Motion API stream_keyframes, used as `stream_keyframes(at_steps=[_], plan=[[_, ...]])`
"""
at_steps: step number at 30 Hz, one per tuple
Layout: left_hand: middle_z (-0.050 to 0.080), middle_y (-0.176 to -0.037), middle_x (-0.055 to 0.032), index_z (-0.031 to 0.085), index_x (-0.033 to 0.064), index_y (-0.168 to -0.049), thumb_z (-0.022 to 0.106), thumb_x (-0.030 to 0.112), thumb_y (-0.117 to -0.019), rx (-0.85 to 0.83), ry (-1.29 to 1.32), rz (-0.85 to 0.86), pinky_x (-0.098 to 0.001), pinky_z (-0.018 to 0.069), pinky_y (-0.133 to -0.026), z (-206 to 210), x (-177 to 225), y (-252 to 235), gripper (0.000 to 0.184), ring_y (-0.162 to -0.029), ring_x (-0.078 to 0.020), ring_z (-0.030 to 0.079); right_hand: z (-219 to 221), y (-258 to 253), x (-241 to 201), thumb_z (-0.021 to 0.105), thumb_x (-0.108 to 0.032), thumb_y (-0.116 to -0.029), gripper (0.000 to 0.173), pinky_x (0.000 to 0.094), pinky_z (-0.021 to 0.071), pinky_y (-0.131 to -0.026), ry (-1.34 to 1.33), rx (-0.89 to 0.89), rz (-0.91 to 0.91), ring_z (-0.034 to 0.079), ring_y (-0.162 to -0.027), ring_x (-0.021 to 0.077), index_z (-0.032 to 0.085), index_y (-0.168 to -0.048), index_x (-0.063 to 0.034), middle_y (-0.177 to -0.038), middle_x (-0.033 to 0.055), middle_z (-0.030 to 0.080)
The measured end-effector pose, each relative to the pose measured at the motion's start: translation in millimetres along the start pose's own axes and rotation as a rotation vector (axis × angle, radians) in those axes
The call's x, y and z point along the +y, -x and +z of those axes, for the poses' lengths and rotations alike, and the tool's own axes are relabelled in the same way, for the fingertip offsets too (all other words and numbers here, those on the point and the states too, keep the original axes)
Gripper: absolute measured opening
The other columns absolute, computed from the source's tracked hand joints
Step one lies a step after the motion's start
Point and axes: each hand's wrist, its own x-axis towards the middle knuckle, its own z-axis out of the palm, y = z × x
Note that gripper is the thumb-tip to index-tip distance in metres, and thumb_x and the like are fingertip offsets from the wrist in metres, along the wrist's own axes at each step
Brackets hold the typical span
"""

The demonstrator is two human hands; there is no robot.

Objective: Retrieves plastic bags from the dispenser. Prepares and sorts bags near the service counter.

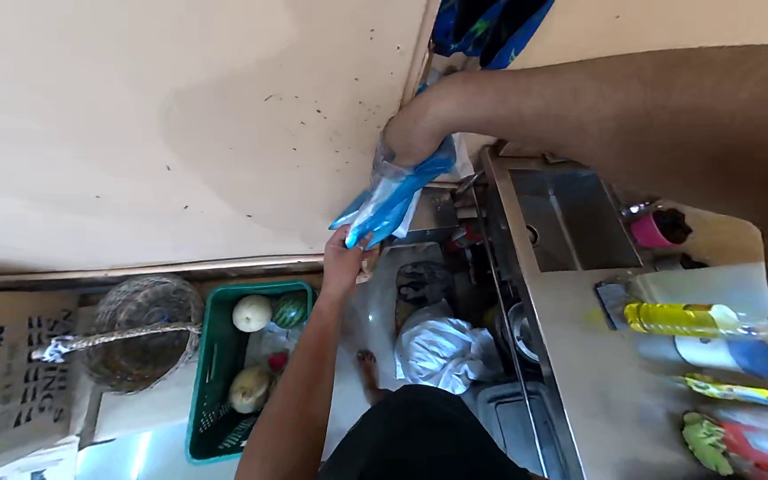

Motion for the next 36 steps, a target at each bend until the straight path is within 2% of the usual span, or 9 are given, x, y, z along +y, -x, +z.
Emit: stream_keyframes(at_steps=[3,7,13,16,19,24,28,31,36], plan=[[0.069,-0.117,-0.0151,0.064,0.0016,-0.123,0.068,0.001,-0.0956,-0.022,-0.048,0.037,-0.0506,0.0637,-0.085,-5,5,0,0.028,-0.100,-0.0297,0.073,-4,9,-1,0.057,-0.005,-0.0984,0.030,0.0584,0.0483,-0.082,-0.011,-0.012,-0.021,0.063,-0.101,0.0374,0.064,-0.127,-0.0052,-0.107,0.0189,0.066],[0.071,-0.115,-0.0144,0.065,0.0030,-0.122,0.069,0.003,-0.0951,-0.022,-0.078,0.067,-0.0499,0.0631,-0.088,-5,12,1,0.027,-0.101,-0.0290,0.072,53,-48,18,0.069,-0.015,-0.0865,0.011,0.0596,0.0481,-0.068,0.123,0.214,-0.106,0.064,-0.083,0.0383,0.072,-0.086,-0.0044,-0.084,0.0187,0.065],[0.070,-0.117,-0.0117,0.065,0.0055,-0.123,0.072,0.000,-0.0921,-0.044,-0.185,0.104,-0.0488,0.0621,-0.090,-9,19,0,0.032,-0.102,-0.0252,0.072,71,-52,30,0.069,-0.015,-0.0932,0.010,0.0525,0.0515,-0.083,-0.193,0.250,-0.199,0.065,-0.095,0.0276,0.074,-0.101,-0.0111,-0.099,0.0103,0.068],[0.072,-0.110,-0.0086,0.068,0.0063,-0.118,0.074,0.003,-0.0907,-0.025,-0.249,0.137,-0.0439,0.0611,-0.090,-12,21,-8,0.028,-0.100,-0.0202,0.071,66,-48,39,0.065,-0.031,-0.0974,0.019,0.0518,0.0499,-0.072,-0.284,0.231,-0.217,0.064,-0.084,0.0243,0.073,-0.094,-0.0144,-0.087,0.0067,0.066],[0.072,-0.109,-0.0116,0.067,0.0008,-0.116,0.075,-0.003,-0.0869,-0.034,-0.202,0.195,-0.0449,0.0617,-0.090,-18,26,-20,0.030,-0.100,-0.0226,0.071,42,-26,22,0.063,-0.026,-0.0984,0.020,0.0532,0.0479,-0.071,-0.242,0.151,-0.073,0.062,-0.081,0.0273,0.072,-0.089,-0.0103,-0.082,0.0095,0.064],[0.071,-0.111,-0.0115,0.066,0.0027,-0.119,0.079,-0.003,-0.0832,-0.035,-0.274,0.188,-0.0423,0.0615,-0.090,-25,35,-26,0.039,-0.102,-0.0217,0.070,64,-60,29,0.068,-0.029,-0.0931,0.025,0.0555,0.0494,-0.072,-0.441,0.385,-0.023,0.062,-0.082,0.0292,0.072,-0.082,-0.0075,-0.084,0.0124,0.066],[0.071,-0.113,-0.0107,0.065,0.0032,-0.122,0.078,-0.008,-0.0816,-0.021,-0.307,0.182,-0.0396,0.0612,-0.089,-21,47,-23,0.044,-0.102,-0.0192,0.070,30,3,-4,0.066,-0.019,-0.0959,0.018,0.0522,0.0481,-0.077,-0.317,0.229,0.067,0.062,-0.088,0.0296,0.069,-0.087,-0.0032,-0.090,0.0143,0.064],[0.070,-0.114,-0.0086,0.063,0.0047,-0.123,0.075,-0.010,-0.0830,-0.021,-0.309,0.182,-0.0397,0.0606,-0.090,-16,50,-19,0.044,-0.102,-0.0173,0.070,26,6,-8,0.066,-0.016,-0.0939,0.016,0.0513,0.0464,-0.071,-0.135,0.097,0.053,0.061,-0.082,0.0285,0.069,-0.086,-0.0028,-0.085,0.0128,0.062],[0.070,-0.114,-0.0080,0.064,0.0048,-0.122,0.076,-0.010,-0.0817,-0.016,-0.292,0.196,-0.0402,0.0606,-0.090,-12,51,-18,0.044,-0.102,-0.0177,0.070,41,-19,16,0.066,-0.015,-0.0943,0.013,0.0497,0.0489,-0.072,-0.172,0.227,-0.073,0.062,-0.084,0.0268,0.069,-0.088,-0.0042,-0.086,0.0108,0.063]])
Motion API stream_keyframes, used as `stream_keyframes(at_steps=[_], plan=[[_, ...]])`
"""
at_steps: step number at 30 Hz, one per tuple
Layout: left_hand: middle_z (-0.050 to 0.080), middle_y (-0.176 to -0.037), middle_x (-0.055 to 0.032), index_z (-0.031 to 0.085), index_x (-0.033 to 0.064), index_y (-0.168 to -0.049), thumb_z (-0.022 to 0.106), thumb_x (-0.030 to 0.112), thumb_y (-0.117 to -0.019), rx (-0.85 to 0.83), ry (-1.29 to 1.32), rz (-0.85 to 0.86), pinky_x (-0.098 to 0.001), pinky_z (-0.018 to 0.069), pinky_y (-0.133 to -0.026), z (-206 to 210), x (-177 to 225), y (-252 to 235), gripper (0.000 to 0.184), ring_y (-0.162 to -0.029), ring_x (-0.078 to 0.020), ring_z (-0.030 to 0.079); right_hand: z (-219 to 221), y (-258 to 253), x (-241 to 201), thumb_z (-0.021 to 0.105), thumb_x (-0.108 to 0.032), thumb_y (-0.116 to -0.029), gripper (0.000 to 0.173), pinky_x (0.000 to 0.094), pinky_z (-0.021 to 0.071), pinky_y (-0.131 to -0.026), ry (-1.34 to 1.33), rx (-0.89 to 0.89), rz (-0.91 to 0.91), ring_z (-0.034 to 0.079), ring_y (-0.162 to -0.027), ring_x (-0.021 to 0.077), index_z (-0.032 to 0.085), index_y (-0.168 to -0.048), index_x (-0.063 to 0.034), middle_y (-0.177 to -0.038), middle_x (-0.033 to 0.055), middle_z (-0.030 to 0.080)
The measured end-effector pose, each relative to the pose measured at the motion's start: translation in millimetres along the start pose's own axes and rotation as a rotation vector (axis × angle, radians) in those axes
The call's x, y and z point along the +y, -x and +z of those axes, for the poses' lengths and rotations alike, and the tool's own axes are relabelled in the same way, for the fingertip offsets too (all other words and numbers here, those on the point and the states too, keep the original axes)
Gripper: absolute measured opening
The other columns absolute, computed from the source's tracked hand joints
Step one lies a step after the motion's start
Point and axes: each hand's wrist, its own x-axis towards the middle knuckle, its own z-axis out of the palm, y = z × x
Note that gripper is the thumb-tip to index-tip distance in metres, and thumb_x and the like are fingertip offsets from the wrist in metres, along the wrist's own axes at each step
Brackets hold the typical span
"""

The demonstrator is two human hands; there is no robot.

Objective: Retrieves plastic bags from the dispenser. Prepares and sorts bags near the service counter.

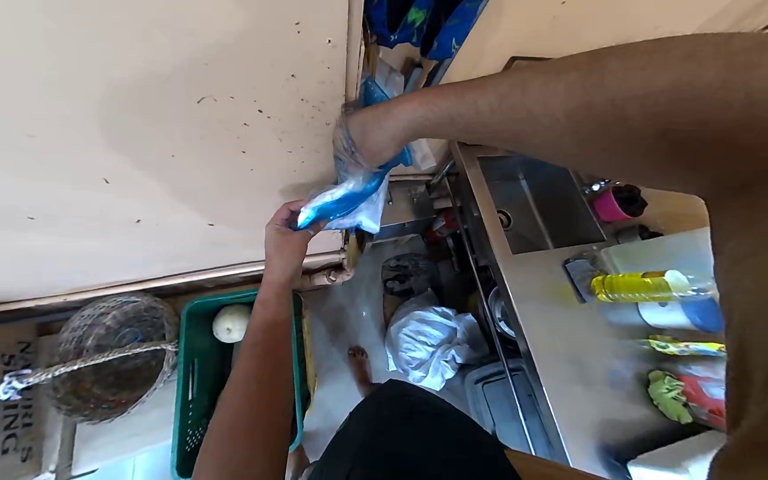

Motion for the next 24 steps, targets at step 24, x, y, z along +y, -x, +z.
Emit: stream_keyframes(at_steps=[24], plan=[[0.073,-0.111,-0.0084,0.066,0.0086,-0.127,0.073,0.021,-0.0958,-0.069,-0.187,0.059,-0.0427,0.0606,-0.089,43,10,9,0.034,-0.099,-0.0171,0.071,-10,27,2,0.073,-0.010,-0.0877,0.005,0.0478,0.0505,-0.071,-0.085,0.032,-0.020,0.063,-0.082,0.0243,0.069,-0.089,-0.0072,-0.085,0.0090,0.065]])
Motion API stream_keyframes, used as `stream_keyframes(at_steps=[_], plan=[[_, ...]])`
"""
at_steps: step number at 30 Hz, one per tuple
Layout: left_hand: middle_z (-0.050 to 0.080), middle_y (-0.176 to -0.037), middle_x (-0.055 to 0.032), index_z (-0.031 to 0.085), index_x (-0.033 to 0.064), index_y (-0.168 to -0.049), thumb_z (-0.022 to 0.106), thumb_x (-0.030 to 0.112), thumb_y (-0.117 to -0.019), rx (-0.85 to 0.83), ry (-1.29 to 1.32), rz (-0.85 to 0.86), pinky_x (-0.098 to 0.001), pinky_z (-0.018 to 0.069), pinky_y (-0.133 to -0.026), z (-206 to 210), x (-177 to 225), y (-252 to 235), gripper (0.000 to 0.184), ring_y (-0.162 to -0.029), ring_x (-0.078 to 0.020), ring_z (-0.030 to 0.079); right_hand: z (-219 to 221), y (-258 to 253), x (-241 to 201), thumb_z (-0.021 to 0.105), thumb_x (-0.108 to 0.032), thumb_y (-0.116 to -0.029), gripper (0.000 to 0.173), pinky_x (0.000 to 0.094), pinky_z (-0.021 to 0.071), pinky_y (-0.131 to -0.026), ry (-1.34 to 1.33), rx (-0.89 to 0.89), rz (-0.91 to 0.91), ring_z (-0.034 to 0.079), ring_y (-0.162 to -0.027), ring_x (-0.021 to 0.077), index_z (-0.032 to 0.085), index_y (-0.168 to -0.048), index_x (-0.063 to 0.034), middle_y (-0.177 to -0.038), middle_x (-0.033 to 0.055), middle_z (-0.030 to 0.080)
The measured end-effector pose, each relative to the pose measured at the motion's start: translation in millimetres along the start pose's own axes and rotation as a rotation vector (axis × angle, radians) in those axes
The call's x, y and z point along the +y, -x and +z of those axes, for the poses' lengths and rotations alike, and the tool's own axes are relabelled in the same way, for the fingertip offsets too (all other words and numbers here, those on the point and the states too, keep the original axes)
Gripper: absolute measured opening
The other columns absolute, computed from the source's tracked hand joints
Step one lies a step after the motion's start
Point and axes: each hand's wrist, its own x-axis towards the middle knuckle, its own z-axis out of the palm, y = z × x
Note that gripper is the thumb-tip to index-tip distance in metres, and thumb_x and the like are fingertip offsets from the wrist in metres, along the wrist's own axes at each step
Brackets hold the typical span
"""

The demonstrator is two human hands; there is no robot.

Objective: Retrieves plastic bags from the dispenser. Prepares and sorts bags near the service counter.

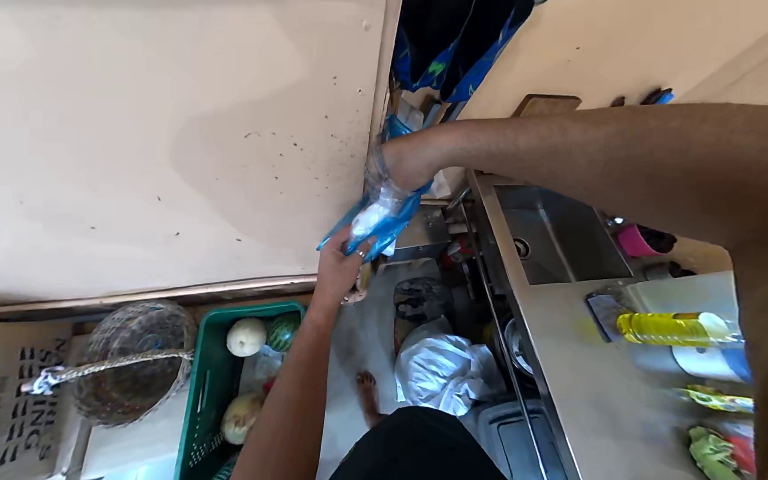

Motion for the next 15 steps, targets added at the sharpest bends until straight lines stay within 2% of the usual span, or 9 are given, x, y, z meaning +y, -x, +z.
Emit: stream_keyframes(at_steps=[2,6,8,10,12,14,15], plan=[[0.075,-0.102,-0.0064,0.071,0.0072,-0.116,0.066,0.013,-0.0992,0.023,-0.020,0.056,-0.0402,0.0611,-0.083,7,6,-2,0.019,-0.090,-0.0150,0.072,-7,8,1,0.075,-0.015,-0.0878,0.009,0.0485,0.0516,-0.069,0.010,-0.021,0.031,0.065,-0.080,0.0245,0.071,-0.090,-0.0074,-0.084,0.0090,0.066],[0.074,-0.096,-0.0061,0.072,0.0062,-0.111,0.064,0.009,-0.0986,0.014,-0.083,0.115,-0.0395,0.0604,-0.079,15,13,-1,0.015,-0.086,-0.0142,0.071,-41,52,5,0.068,-0.009,-0.0938,0.007,0.0418,0.0490,-0.066,-0.098,-0.015,0.039,0.060,-0.072,0.0189,0.069,-0.087,-0.0054,-0.078,0.0061,0.062],[0.074,-0.097,-0.0058,0.072,0.0062,-0.111,0.065,0.008,-0.0973,0.016,-0.082,0.121,-0.0392,0.0605,-0.080,21,9,2,0.015,-0.087,-0.0140,0.071,-40,63,5,0.069,-0.007,-0.0935,0.010,0.0412,0.0481,-0.064,-0.118,0.001,0.061,0.058,-0.069,0.0183,0.070,-0.084,-0.0036,-0.075,0.0060,0.062],[0.074,-0.100,-0.0062,0.072,0.0055,-0.113,0.066,0.005,-0.0963,0.028,-0.049,0.126,-0.0389,0.0611,-0.083,25,9,5,0.017,-0.091,-0.0139,0.071,-26,62,4,0.071,-0.005,-0.0891,0.013,0.0436,0.0480,-0.061,-0.127,0.029,0.096,0.058,-0.066,0.0207,0.064,-0.078,-0.0034,-0.072,0.0073,0.059],[0.074,-0.101,-0.0067,0.071,0.0054,-0.115,0.067,0.006,-0.0958,0.032,-0.032,0.109,-0.0386,0.0608,-0.084,27,8,6,0.020,-0.091,-0.0143,0.072,-19,62,3,0.071,-0.006,-0.0888,0.012,0.0445,0.0483,-0.063,-0.116,0.068,0.100,0.058,-0.069,0.0219,0.064,-0.079,-0.0034,-0.075,0.0079,0.059],[0.074,-0.103,-0.0071,0.070,0.0061,-0.118,0.071,0.009,-0.0951,0.028,-0.036,0.087,-0.0396,0.0615,-0.084,25,2,5,0.023,-0.092,-0.0154,0.072,-20,65,10,0.075,-0.007,-0.0876,0.006,0.0458,0.0517,-0.069,-0.160,0.181,0.036,0.061,-0.074,0.0222,0.072,-0.085,-0.0027,-0.079,0.0083,0.065],[0.074,-0.103,-0.0070,0.070,0.0065,-0.118,0.072,0.011,-0.0948,0.030,-0.039,0.070,-0.0399,0.0615,-0.084,23,-1,5,0.024,-0.092,-0.0157,0.072,-23,67,14,0.078,-0.011,-0.0879,0.009,0.0441,0.0530,-0.072,-0.200,0.242,0.011,0.062,-0.076,0.0209,0.072,-0.089,-0.0035,-0.081,0.0076,0.066]])
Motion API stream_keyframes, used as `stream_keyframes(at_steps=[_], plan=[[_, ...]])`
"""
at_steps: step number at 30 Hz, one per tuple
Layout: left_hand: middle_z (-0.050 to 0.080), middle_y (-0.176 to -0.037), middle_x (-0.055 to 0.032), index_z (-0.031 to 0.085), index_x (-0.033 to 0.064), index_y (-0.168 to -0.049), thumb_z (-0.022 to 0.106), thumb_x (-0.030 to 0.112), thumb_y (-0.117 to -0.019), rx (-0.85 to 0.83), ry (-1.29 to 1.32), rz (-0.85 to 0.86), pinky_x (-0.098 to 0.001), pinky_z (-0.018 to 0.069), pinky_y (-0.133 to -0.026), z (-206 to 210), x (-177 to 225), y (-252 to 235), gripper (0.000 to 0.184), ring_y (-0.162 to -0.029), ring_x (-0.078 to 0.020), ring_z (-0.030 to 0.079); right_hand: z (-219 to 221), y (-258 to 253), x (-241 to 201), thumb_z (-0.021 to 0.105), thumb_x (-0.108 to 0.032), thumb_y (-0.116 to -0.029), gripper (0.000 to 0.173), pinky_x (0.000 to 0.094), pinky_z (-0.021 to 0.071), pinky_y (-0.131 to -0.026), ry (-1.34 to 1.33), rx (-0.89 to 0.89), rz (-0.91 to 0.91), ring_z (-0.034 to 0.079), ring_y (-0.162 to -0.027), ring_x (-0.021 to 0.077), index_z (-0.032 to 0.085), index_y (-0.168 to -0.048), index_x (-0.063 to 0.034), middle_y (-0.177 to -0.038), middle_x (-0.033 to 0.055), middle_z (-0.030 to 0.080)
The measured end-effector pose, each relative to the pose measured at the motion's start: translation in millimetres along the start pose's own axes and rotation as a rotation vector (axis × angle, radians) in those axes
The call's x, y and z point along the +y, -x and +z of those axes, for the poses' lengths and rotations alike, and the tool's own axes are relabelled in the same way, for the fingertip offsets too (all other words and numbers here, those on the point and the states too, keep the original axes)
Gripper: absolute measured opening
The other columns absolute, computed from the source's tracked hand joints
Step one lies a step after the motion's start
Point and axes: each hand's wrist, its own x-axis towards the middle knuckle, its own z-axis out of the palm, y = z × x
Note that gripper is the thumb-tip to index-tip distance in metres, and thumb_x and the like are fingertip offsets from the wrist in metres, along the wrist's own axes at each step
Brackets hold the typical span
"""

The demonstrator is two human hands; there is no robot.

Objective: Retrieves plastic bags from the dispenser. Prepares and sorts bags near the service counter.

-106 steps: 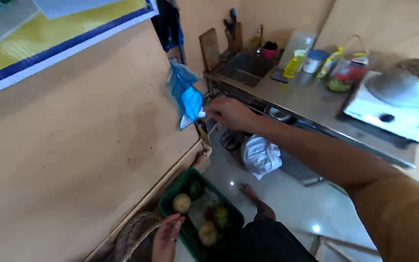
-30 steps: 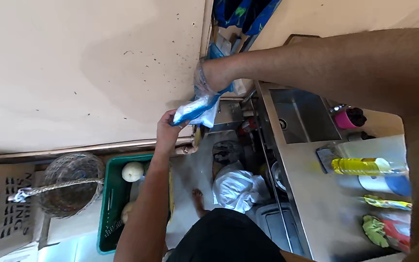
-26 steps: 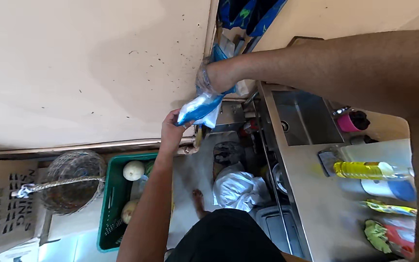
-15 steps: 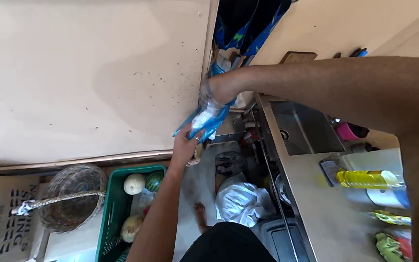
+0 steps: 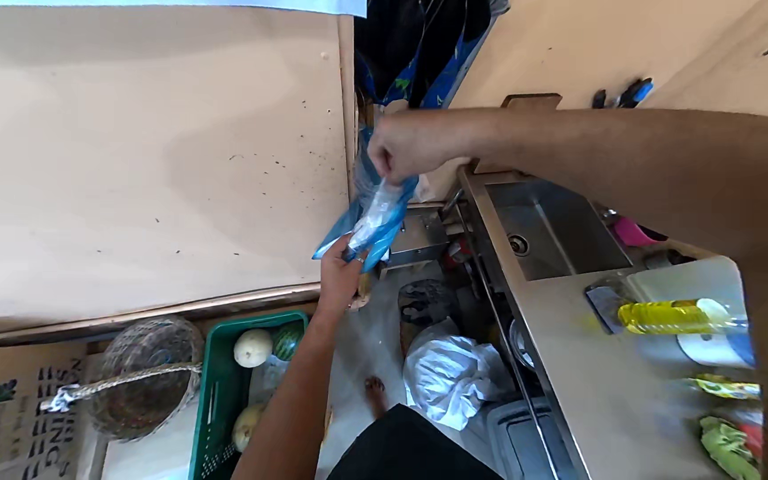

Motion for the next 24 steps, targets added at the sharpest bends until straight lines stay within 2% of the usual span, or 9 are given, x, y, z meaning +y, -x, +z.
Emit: stream_keyframes(at_steps=[3,7,11,14,16,18,20,22,24], plan=[[0.075,-0.104,-0.0073,0.069,0.0059,-0.118,0.074,0.015,-0.0945,0.005,0.030,-0.045,-0.0405,0.0618,-0.086,-4,-4,-2,0.026,-0.094,-0.0165,0.073,-9,6,9,0.075,-0.021,-0.0944,0.019,0.0379,0.0561,-0.078,-0.128,0.131,0.008,0.065,-0.082,0.0168,0.068,-0.101,-0.0055,-0.090,0.0061,0.067],[0.075,-0.105,-0.0063,0.070,0.0071,-0.119,0.074,0.015,-0.0948,0.003,0.031,-0.066,-0.0409,0.0618,-0.087,-10,-10,-4,0.025,-0.094,-0.0160,0.073,-6,15,9,0.074,-0.010,-0.0925,0.017,0.0332,0.0591,-0.076,-0.365,0.397,0.004,0.067,-0.079,0.0134,0.066,-0.107,-0.0070,-0.090,0.0046,0.069],[0.075,-0.106,-0.0088,0.068,0.0047,-0.119,0.074,0.012,-0.0940,-0.024,0.010,-0.137,-0.0420,0.0610,-0.089,-19,-26,-7,0.027,-0.097,-0.0175,0.073,-19,26,11,0.077,-0.017,-0.0920,0.014,0.0259,0.0593,-0.076,-0.448,0.603,-0.068,0.068,-0.079,0.0078,0.070,-0.098,-0.0065,-0.088,0.0024,0.070],[0.071,-0.118,-0.0154,0.057,0.0020,-0.134,0.074,0.017,-0.0933,-0.082,-0.030,-0.271,-0.0440,0.0588,-0.096,-28,-35,-8,0.047,-0.108,-0.0220,0.070,-28,36,6,0.068,-0.018,-0.0990,0.015,0.0255,0.0595,-0.075,-0.486,0.644,-0.084,0.068,-0.079,0.0077,0.062,-0.104,-0.0057,-0.089,0.0030,0.069],[0.060,-0.135,-0.0194,0.039,0.0056,-0.151,0.079,0.025,-0.0893,-0.098,-0.032,-0.312,-0.0471,0.0550,-0.102,-36,-29,0,0.076,-0.122,-0.0267,0.063,-31,50,-7,0.068,-0.015,-0.0988,0.013,0.0250,0.0611,-0.074,-0.531,0.713,-0.078,0.070,-0.078,0.0073,0.065,-0.108,-0.0055,-0.089,0.0022,0.071],[0.044,-0.154,-0.0202,0.022,0.0106,-0.161,0.079,0.039,-0.0864,-0.010,0.056,-0.231,-0.0523,0.0460,-0.110,-51,-3,19,0.099,-0.139,-0.0309,0.048,-29,65,-29,0.070,-0.015,-0.0972,0.013,0.0251,0.0611,-0.071,-0.610,0.751,-0.053,0.069,-0.076,0.0076,0.070,-0.108,-0.0062,-0.088,0.0014,0.072],[0.037,-0.160,-0.0123,0.016,0.0122,-0.163,0.072,0.059,-0.0857,0.114,0.168,-0.017,-0.0459,0.0436,-0.114,-68,33,42,0.106,-0.145,-0.0231,0.042,-17,72,-62,0.071,-0.014,-0.0960,0.012,0.0259,0.0610,-0.067,-0.754,0.687,-0.041,0.069,-0.073,0.0088,0.072,-0.104,-0.0051,-0.086,0.0025,0.072],[0.030,-0.164,-0.0082,0.010,0.0131,-0.162,0.078,0.074,-0.0694,0.112,0.156,0.274,-0.0440,0.0434,-0.116,-89,72,68,0.131,-0.148,-0.0203,0.038,8,55,-106,0.073,-0.014,-0.0945,0.013,0.0272,0.0598,-0.063,-0.948,0.567,0.002,0.068,-0.069,0.0110,0.071,-0.101,-0.0028,-0.082,0.0050,0.071],[0.028,-0.165,-0.0121,0.015,0.0139,-0.162,0.095,0.052,-0.0610,0.063,0.023,0.446,-0.0473,0.0427,-0.116,-123,103,97,0.134,-0.148,-0.0246,0.036,37,24,-162,0.073,-0.018,-0.0954,0.017,0.0287,0.0597,-0.062,-1.122,0.438,0.081,0.068,-0.067,0.0132,0.068,-0.101,-0.0026,-0.081,0.0075,0.071]])
